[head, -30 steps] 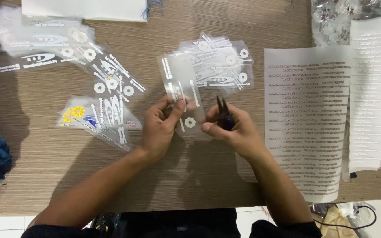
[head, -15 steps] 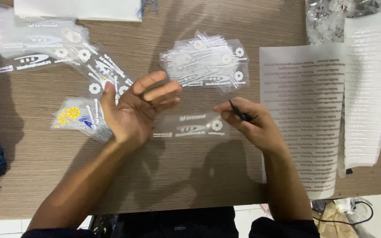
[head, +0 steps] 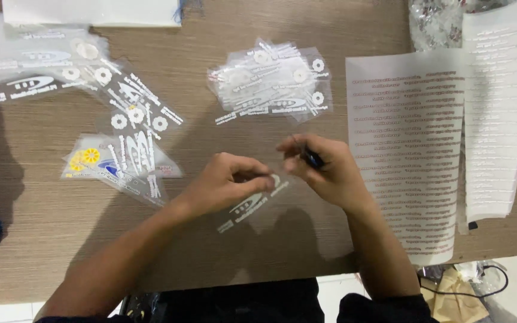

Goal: The person is sorting and placing individual labels into small plastic packets on a work table.

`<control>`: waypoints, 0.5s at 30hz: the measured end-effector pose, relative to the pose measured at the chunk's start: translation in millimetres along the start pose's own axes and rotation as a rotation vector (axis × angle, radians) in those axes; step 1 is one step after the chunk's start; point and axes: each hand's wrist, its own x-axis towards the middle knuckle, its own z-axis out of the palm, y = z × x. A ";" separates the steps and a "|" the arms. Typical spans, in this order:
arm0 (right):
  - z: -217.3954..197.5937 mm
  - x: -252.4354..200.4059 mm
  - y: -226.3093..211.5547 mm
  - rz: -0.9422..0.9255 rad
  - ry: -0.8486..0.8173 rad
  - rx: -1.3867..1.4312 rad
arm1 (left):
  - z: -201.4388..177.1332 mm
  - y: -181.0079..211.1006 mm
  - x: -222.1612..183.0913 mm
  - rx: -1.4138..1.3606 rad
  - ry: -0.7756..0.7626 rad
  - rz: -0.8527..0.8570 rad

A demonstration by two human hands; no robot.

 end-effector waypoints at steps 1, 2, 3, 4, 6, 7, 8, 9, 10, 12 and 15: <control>-1.7 0.3 3.0 -0.009 0.002 -0.004 | -0.9 -3.5 -0.7 0.005 0.002 0.008; -3.3 0.8 5.6 0.077 -0.016 0.062 | -2.1 -6.6 -1.7 -0.021 0.118 0.014; -4.5 1.2 8.3 0.162 -0.036 0.129 | -3.2 -10.1 -3.3 -0.047 0.235 0.021; -6.0 3.7 1.0 0.153 -0.036 0.125 | -4.6 -7.4 -1.3 -0.043 0.239 0.030; -7.1 6.7 -12.8 0.314 -0.057 0.041 | -5.7 -4.2 -0.1 -0.109 0.308 0.004; -8.2 6.0 -14.5 0.316 -0.063 0.039 | -5.7 -3.7 -0.2 -0.114 0.312 0.003; -9.1 5.4 -15.6 0.339 -0.068 0.056 | -5.7 -3.7 0.0 -0.119 0.325 -0.012; -9.8 4.0 -16.7 0.364 -0.073 0.074 | -5.3 -4.0 -0.6 -0.126 0.338 -0.031; -9.1 4.0 -18.1 0.368 -0.080 0.072 | -4.5 -4.4 -0.9 -0.132 0.342 -0.035; -7.7 4.4 -21.1 0.367 -0.084 0.062 | -4.3 -4.4 -0.5 -0.128 0.338 -0.053; -2.4 1.6 -17.7 0.382 -0.077 0.067 | -4.0 -2.5 -1.1 -0.122 0.345 -0.063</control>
